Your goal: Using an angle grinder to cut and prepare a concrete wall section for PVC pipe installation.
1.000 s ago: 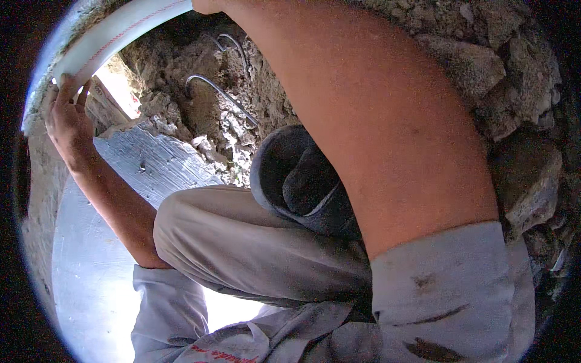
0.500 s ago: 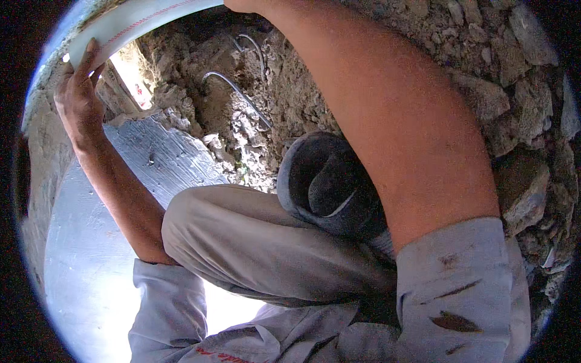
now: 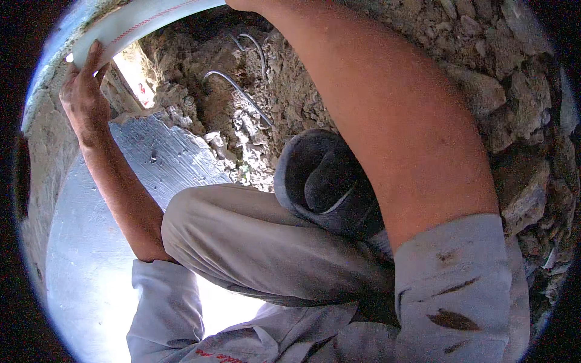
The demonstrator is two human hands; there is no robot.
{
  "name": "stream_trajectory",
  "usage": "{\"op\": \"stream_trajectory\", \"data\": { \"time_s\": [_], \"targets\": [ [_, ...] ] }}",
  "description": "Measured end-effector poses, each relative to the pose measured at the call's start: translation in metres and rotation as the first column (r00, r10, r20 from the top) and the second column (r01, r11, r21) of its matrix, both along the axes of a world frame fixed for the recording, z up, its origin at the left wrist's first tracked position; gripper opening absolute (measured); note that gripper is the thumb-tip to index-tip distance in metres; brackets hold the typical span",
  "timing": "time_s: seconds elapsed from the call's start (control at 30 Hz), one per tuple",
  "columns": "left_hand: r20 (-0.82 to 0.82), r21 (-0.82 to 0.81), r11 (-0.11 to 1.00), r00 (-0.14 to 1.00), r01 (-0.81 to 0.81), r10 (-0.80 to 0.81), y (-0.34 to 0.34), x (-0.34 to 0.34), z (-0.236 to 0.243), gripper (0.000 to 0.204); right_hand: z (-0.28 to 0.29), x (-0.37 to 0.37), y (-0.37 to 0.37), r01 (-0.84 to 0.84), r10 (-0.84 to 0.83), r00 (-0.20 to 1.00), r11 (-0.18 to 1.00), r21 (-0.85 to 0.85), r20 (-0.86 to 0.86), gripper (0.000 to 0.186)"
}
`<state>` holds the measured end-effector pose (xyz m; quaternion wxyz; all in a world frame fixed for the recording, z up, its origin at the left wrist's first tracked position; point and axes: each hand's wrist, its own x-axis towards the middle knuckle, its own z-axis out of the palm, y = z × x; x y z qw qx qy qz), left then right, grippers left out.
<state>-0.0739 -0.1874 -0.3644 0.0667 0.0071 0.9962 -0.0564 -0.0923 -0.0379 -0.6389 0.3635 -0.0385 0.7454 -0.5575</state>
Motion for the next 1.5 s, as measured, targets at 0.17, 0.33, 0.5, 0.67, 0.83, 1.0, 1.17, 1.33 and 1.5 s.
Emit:
{"op": "stream_trajectory", "data": {
  "time_s": [0.17,0.33,0.5,0.67,0.83,1.0,1.17,1.33,1.5],
  "targets": [
    [-0.108,0.17,0.977,0.983,-0.129,0.149,0.018,-0.001,-0.02,0.041,-0.024,-0.004,-0.021,0.688,-0.462,0.476,0.726,0.011,0.749,0.026],
    [-0.156,0.093,0.985,0.975,-0.147,0.16,0.026,0.0,-0.001,0.046,0.01,-0.006,0.005,0.137,-0.079,0.942,0.978,-0.159,0.325,0.03],
    [-0.171,0.387,0.868,0.901,-0.311,0.399,0.024,0.003,-0.01,0.049,-0.004,0.004,-0.014,0.086,-0.031,0.961,0.978,-0.188,0.275,0.032],
    [-0.235,0.449,0.842,0.869,-0.3,0.435,0.03,-0.001,-0.021,0.049,-0.016,0.003,-0.023,0.261,-0.184,0.926,0.943,-0.208,0.329,0.032],
    [-0.3,0.443,0.858,0.858,-0.261,0.416,0.024,0.006,-0.016,0.042,-0.008,0.001,-0.023,0.076,0.012,0.954,0.956,-0.283,0.299,0.034],
    [-0.28,0.445,0.839,0.841,-0.314,0.463,0.025,0.01,-0.015,0.042,-0.005,-0.003,-0.03,0.109,-0.058,0.964,0.977,-0.185,0.26,0.035],
    [-0.115,0.381,0.806,0.841,-0.453,0.528,0.045,0.004,-0.012,0.042,-0.032,-0.02,-0.049,0.525,-0.341,0.589,0.85,-0.026,0.733,0.035],
    [-0.037,0.31,0.814,0.849,-0.491,0.527,0.042,0.014,0.003,0.046,0.006,-0.004,-0.018,0.364,-0.197,0.762,0.918,-0.157,0.618,0.034],
    [-0.102,0.343,0.821,0.851,-0.456,0.515,0.037,0.011,-0.003,0.041,-0.001,-0.002,-0.026,0.427,-0.252,0.739,0.893,-0.145,0.625,0.027]
  ]
}}
